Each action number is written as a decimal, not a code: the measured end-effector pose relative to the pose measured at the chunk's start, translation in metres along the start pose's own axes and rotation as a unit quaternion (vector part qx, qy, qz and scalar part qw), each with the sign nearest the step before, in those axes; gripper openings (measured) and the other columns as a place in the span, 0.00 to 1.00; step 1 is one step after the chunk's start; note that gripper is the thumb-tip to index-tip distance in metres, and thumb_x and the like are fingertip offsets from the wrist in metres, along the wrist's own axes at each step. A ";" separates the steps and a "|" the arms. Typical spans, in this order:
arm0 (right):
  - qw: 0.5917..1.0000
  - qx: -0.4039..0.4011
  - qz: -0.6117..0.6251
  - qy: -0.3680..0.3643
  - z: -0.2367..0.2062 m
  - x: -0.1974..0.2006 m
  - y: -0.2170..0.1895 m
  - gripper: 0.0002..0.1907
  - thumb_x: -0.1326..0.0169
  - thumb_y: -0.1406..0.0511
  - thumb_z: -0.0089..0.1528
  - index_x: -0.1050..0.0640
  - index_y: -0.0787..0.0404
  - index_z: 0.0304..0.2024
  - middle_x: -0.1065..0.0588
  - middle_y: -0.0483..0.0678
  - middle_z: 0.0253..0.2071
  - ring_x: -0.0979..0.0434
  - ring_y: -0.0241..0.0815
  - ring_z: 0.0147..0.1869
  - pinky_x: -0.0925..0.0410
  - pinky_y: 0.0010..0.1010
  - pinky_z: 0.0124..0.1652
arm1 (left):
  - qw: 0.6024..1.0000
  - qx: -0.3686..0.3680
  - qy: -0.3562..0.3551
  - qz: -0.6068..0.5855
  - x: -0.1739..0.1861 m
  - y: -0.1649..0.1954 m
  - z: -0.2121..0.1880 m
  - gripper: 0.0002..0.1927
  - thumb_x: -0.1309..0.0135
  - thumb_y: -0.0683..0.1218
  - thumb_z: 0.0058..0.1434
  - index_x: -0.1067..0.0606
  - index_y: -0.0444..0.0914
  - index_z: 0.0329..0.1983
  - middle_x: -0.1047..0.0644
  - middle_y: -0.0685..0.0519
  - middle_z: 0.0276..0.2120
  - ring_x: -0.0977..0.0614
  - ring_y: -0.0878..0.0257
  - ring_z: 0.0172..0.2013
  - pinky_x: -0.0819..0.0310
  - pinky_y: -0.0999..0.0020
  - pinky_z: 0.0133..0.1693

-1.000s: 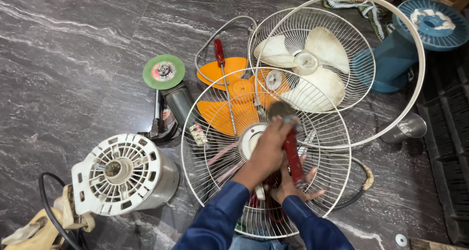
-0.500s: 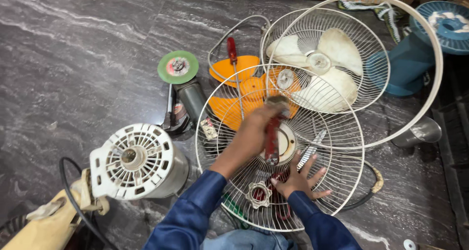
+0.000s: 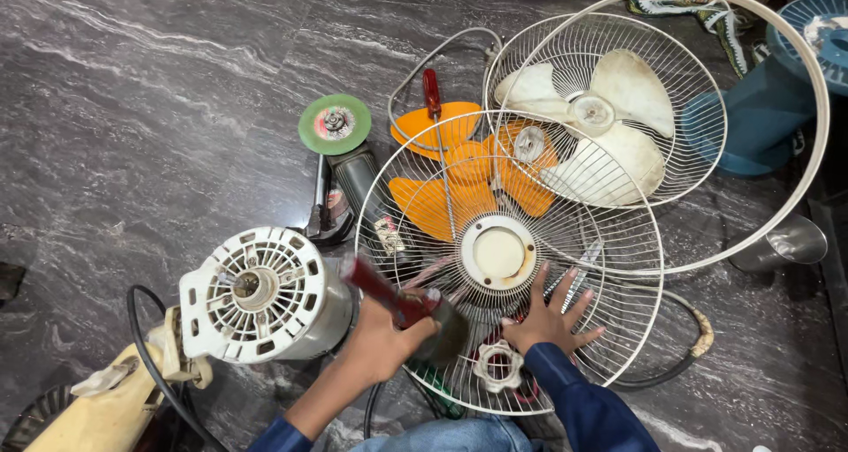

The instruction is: The person sits on the floor and uses a brush to clean the interior of a disassembled fan cage. They then remove the fan blade and continue brushing the cage interior before setting the parts aside.

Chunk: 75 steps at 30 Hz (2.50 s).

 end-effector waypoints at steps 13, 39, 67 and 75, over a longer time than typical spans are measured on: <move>1.000 -0.006 -0.001 0.011 -0.004 0.000 -0.001 0.68 0.34 0.44 0.53 0.72 0.27 0.75 0.82 0.46 0.80 0.84 0.61 0.82 0.71 0.77 0.66 | 0.963 -0.232 0.098 0.099 -0.032 0.032 -0.026 0.19 0.41 0.41 0.56 0.25 0.31 0.51 0.23 0.44 0.28 0.19 0.53 0.26 0.24 0.61 0.29; 0.999 -0.006 -0.013 0.048 -0.006 -0.009 -0.003 0.61 0.37 0.47 0.58 0.68 0.28 0.76 0.77 0.51 0.81 0.80 0.61 0.83 0.65 0.72 0.69 | 0.980 -0.131 0.137 -0.057 -0.015 0.021 -0.005 0.23 0.46 0.48 0.61 0.24 0.35 0.59 0.18 0.44 0.27 0.16 0.58 0.25 0.22 0.62 0.27; 0.999 0.013 -0.019 0.043 0.002 -0.024 -0.001 0.59 0.40 0.50 0.61 0.70 0.30 0.76 0.78 0.53 0.80 0.79 0.63 0.83 0.64 0.70 0.69 | 0.989 0.005 0.112 -0.095 -0.064 -0.016 -0.011 0.13 0.39 0.44 0.60 0.25 0.35 0.45 0.24 0.53 0.28 0.23 0.66 0.30 0.26 0.67 0.35; 0.998 0.044 0.020 -0.038 0.017 -0.030 0.011 0.57 0.44 0.45 0.62 0.74 0.26 0.74 0.86 0.49 0.78 0.89 0.59 0.81 0.71 0.67 0.70 | 0.988 0.050 0.124 -0.074 -0.062 -0.041 0.008 0.24 0.37 0.43 0.54 0.24 0.38 0.56 0.26 0.56 0.23 0.28 0.69 0.23 0.29 0.69 0.30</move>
Point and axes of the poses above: each hand's wrist, its own z-axis towards the middle knuckle, its own x-axis out of the back of the hand, y = z × x, the point moved 7 cm from there along z, towards the middle knuckle
